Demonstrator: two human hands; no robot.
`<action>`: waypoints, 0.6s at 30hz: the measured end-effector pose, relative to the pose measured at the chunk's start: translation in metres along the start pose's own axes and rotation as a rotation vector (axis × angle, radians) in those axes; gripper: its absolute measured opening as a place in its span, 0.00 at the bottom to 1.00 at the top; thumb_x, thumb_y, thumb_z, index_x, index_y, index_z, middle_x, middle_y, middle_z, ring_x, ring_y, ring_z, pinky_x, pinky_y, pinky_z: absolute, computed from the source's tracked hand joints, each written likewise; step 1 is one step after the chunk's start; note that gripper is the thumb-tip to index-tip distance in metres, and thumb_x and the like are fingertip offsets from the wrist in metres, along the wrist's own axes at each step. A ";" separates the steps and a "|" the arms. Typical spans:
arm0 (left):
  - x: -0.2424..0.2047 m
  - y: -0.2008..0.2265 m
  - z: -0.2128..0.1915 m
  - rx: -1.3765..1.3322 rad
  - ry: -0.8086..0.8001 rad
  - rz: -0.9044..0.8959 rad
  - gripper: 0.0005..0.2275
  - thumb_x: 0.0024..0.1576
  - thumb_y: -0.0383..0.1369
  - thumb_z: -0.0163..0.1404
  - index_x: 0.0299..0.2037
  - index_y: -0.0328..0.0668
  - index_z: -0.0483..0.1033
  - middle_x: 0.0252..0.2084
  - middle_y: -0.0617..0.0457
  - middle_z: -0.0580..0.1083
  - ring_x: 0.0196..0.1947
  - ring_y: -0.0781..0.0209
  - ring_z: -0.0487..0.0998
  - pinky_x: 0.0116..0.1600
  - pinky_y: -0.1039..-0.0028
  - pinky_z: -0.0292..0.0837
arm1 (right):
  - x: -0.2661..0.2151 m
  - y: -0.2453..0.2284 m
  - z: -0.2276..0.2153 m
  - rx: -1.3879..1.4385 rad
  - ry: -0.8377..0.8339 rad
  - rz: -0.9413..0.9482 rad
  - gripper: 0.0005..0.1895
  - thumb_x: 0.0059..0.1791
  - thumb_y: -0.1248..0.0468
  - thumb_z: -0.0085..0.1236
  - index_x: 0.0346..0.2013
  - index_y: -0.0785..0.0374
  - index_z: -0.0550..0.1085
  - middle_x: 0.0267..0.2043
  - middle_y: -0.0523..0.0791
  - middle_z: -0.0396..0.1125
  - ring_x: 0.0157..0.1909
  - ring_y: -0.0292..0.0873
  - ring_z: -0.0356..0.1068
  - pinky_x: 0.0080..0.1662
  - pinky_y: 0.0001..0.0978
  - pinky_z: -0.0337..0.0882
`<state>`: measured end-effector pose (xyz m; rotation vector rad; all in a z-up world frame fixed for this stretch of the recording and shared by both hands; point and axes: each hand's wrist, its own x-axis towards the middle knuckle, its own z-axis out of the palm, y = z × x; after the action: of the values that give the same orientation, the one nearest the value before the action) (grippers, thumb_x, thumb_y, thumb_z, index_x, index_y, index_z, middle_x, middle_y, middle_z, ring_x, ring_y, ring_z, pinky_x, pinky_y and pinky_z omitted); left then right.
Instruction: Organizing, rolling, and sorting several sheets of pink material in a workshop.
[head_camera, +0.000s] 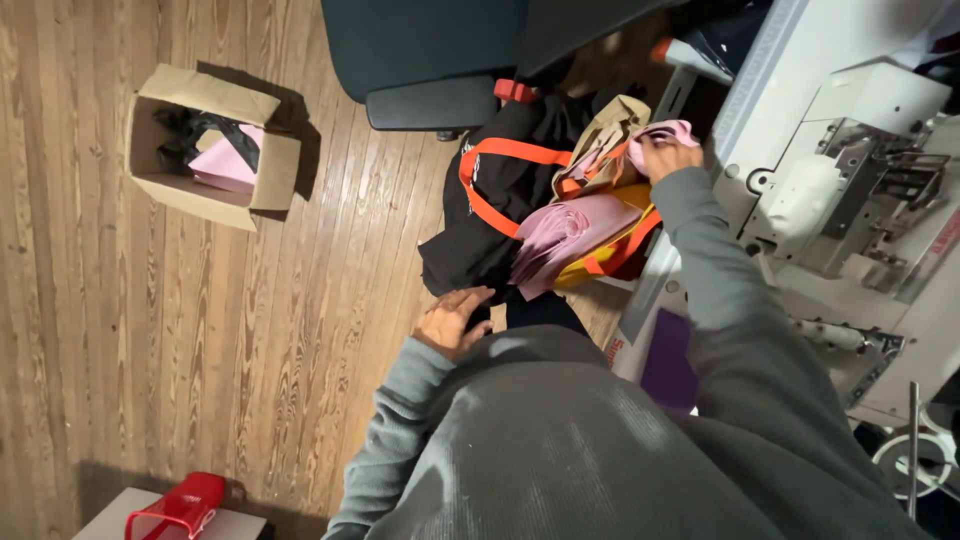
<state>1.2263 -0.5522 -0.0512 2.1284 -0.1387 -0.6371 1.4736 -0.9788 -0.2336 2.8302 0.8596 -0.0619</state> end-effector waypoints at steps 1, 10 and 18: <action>0.002 0.001 -0.002 0.001 0.003 0.004 0.23 0.56 0.37 0.57 0.63 0.45 0.69 0.61 0.48 0.73 0.61 0.43 0.72 0.64 0.58 0.67 | -0.004 0.004 -0.007 -0.003 0.003 0.001 0.17 0.49 0.63 0.55 0.52 0.56 0.80 0.37 0.45 0.75 0.37 0.44 0.74 0.37 0.40 0.73; 0.018 0.016 -0.025 0.056 0.063 0.150 0.22 0.56 0.36 0.57 0.61 0.42 0.71 0.59 0.46 0.74 0.59 0.42 0.74 0.62 0.59 0.68 | -0.036 0.022 -0.195 0.352 -0.092 0.493 0.30 0.45 0.64 0.74 0.56 0.76 0.73 0.48 0.63 0.72 0.45 0.61 0.75 0.51 0.49 0.76; 0.023 0.059 -0.020 -0.356 -0.029 0.362 0.22 0.60 0.39 0.58 0.62 0.37 0.72 0.53 0.42 0.77 0.53 0.48 0.80 0.58 0.65 0.74 | -0.126 0.017 -0.312 0.427 0.656 0.617 0.37 0.39 0.67 0.86 0.58 0.71 0.75 0.58 0.56 0.76 0.58 0.54 0.79 0.67 0.44 0.75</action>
<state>1.2630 -0.5809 -0.0040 1.6958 -0.3871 -0.4397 1.3740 -1.0031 0.0870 3.4275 -0.0111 0.9010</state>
